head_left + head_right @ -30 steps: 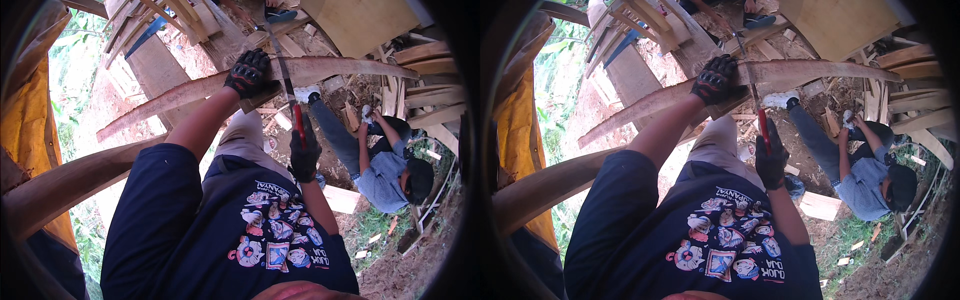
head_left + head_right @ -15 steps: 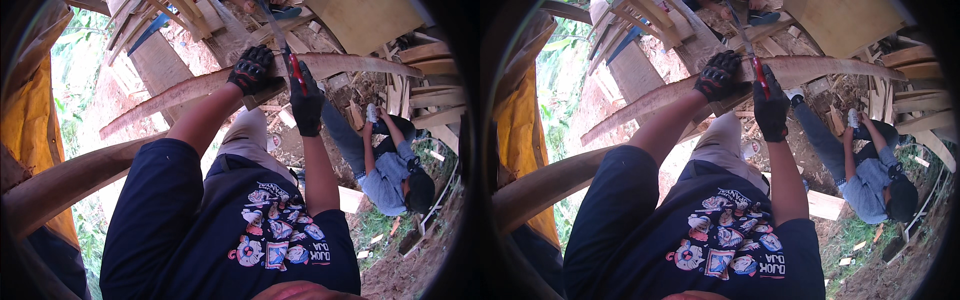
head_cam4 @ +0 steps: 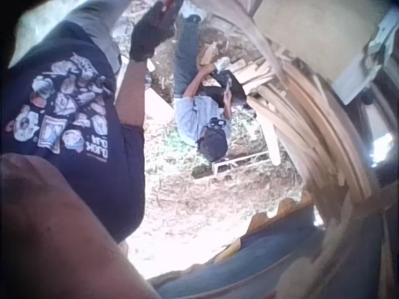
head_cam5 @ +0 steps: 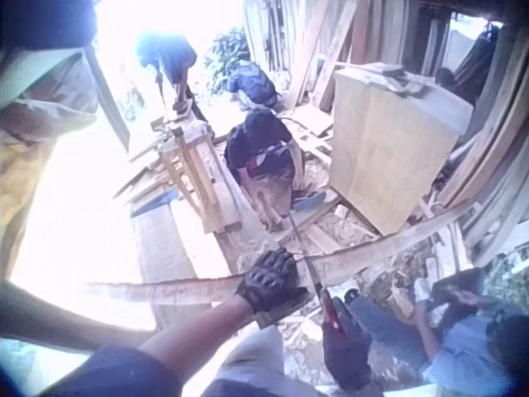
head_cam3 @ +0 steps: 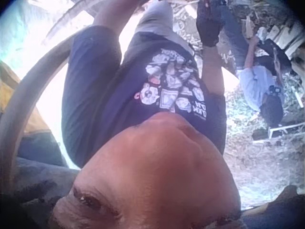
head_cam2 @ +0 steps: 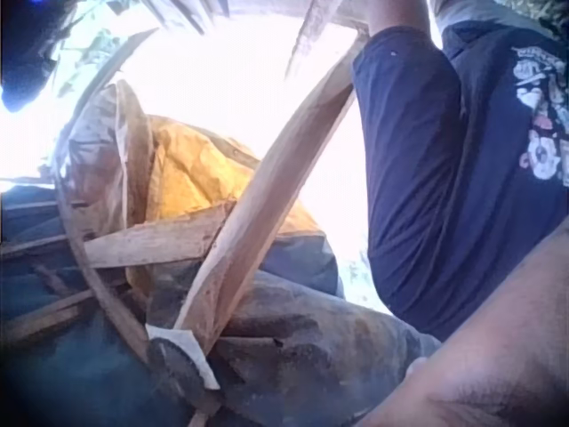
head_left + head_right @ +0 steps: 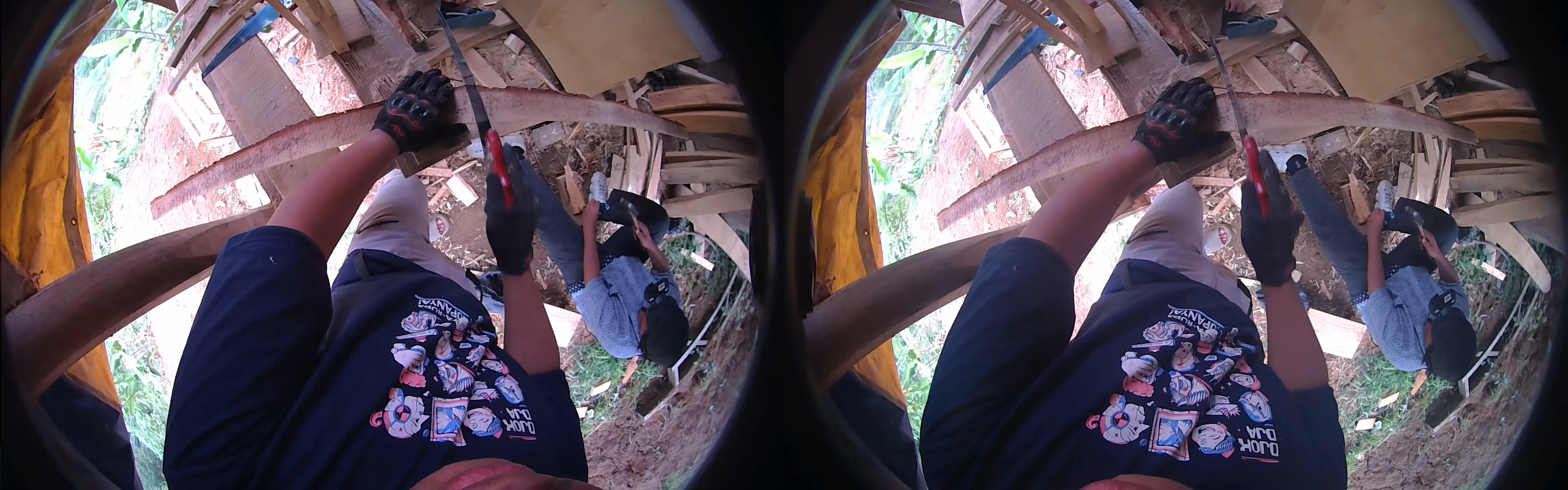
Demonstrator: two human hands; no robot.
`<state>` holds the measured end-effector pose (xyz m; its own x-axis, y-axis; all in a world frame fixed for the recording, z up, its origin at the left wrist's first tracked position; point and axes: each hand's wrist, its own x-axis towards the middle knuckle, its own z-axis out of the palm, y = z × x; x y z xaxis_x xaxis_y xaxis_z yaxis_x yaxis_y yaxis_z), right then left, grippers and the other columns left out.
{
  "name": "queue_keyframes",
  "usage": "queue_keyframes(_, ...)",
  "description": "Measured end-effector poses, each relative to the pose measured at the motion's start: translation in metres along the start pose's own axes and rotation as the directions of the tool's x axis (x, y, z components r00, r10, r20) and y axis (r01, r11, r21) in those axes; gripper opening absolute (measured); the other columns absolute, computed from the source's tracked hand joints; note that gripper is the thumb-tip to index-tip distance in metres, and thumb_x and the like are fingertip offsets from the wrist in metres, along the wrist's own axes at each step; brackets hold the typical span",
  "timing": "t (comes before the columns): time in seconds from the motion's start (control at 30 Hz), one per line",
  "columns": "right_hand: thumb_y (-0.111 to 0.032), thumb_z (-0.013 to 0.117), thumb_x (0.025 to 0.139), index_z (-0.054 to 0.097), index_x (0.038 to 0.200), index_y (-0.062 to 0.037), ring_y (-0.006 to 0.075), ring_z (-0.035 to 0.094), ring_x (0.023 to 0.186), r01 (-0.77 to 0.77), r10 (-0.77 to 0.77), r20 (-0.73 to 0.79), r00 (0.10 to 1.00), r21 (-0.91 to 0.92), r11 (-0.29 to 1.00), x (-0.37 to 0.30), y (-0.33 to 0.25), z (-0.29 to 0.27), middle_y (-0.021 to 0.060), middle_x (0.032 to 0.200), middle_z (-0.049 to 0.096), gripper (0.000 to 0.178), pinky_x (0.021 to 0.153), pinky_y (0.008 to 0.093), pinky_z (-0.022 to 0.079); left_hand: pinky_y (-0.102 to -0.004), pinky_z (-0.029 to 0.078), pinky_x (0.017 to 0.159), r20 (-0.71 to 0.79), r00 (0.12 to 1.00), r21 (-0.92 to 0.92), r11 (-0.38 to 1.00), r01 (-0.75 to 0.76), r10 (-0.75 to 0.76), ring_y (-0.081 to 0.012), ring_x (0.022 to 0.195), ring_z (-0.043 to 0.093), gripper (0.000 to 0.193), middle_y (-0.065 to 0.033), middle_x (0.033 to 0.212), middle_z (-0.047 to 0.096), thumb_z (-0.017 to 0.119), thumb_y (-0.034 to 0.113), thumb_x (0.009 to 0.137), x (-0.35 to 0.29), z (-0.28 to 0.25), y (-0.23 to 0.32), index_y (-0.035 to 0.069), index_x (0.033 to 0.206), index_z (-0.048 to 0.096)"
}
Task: The person uses a hand saw to cut a long piece of wood that is supported by a wooden frame. They hold the wood steady with one hand while sawing with the other. Other people are visible in the background working with wood.
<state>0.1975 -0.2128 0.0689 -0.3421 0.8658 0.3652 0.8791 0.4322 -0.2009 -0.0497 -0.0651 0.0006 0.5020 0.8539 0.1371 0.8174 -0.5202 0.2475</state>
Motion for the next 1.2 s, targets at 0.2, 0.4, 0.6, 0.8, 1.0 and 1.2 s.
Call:
queue_keyframes(0.2,-0.015,0.068,0.107,0.066,0.139,0.0015,0.0416,0.077,0.111,-0.064,0.074,-0.08,0.994,0.121,0.991,0.1,0.03,0.056,0.022,0.142,0.072,0.036,0.082,0.0494,0.064,-0.0502,0.03,0.135,-0.001,0.999,-0.019,0.999,0.038,-0.038,-0.0369,0.157,0.046,0.09,-0.0199,0.162,0.056,0.072,0.073,0.093,0.005,-0.004,0.004,0.004,0.149,0.06)
queue_keyframes(0.4,-0.009,0.072,0.103,0.07,0.138,-0.0088,0.0373,0.077,0.114,-0.044,0.054,-0.075,0.996,0.129,0.991,0.008,0.007,-0.014,0.0202,0.144,0.071,0.034,0.082,0.0483,0.065,-0.0498,0.028,0.136,-0.001,0.997,-0.007,0.997,0.079,-0.079,-0.0368,0.157,0.046,0.092,-0.0209,0.164,0.054,0.072,0.074,0.092,0.0,0.003,0.0,0.005,0.152,0.06)
queue_keyframes(0.6,-0.006,0.069,0.105,0.068,0.14,-0.0078,0.0389,0.076,0.119,-0.264,0.227,0.215,0.95,0.161,0.951,-0.061,-0.005,-0.077,0.0213,0.148,0.068,0.035,0.087,0.0506,0.063,-0.0487,0.026,0.137,0.049,0.998,-0.079,0.996,0.05,-0.046,-0.0363,0.16,0.043,0.095,-0.0207,0.167,0.051,0.07,0.076,0.093,0.004,-0.006,0.003,0.005,0.154,0.058)
queue_keyframes(0.8,-0.014,0.065,0.109,0.067,0.139,-0.0016,0.0432,0.075,0.117,0.009,0.003,-0.099,0.995,0.12,0.993,0.053,0.015,0.036,0.0222,0.146,0.07,0.033,0.083,0.0555,0.06,-0.0488,0.027,0.136,0.013,0.998,-0.045,0.997,0.056,-0.055,-0.0365,0.158,0.045,0.094,-0.0209,0.165,0.053,0.071,0.075,0.092,0.001,0.007,-0.001,0.004,0.152,0.059)
queue_keyframes(1.0,-0.018,0.064,0.11,0.064,0.145,-0.0001,0.0421,0.076,0.106,-0.176,0.184,-0.011,0.983,0.245,0.953,0.107,0.027,0.06,0.0223,0.138,0.073,0.04,0.085,0.0536,0.06,-0.05,0.029,0.134,0.061,0.996,-0.046,0.997,0.066,-0.063,-0.0379,0.156,0.047,0.09,-0.0214,0.161,0.056,0.071,0.074,0.092,0.012,-0.005,0.006,0.006,0.149,0.06)
queue_keyframes(1.2,-0.017,0.065,0.11,0.061,0.149,0.0013,0.0406,0.075,0.119,-0.167,0.159,0.057,0.986,0.175,0.97,-0.006,-0.004,-0.035,0.0223,0.143,0.071,0.043,0.094,0.049,0.062,-0.0481,0.032,0.133,0.006,0.999,-0.02,0.999,0.047,-0.047,-0.0363,0.155,0.049,0.088,-0.02,0.16,0.057,0.072,0.072,0.093,0.005,-0.007,0.0,0.004,0.149,0.06)
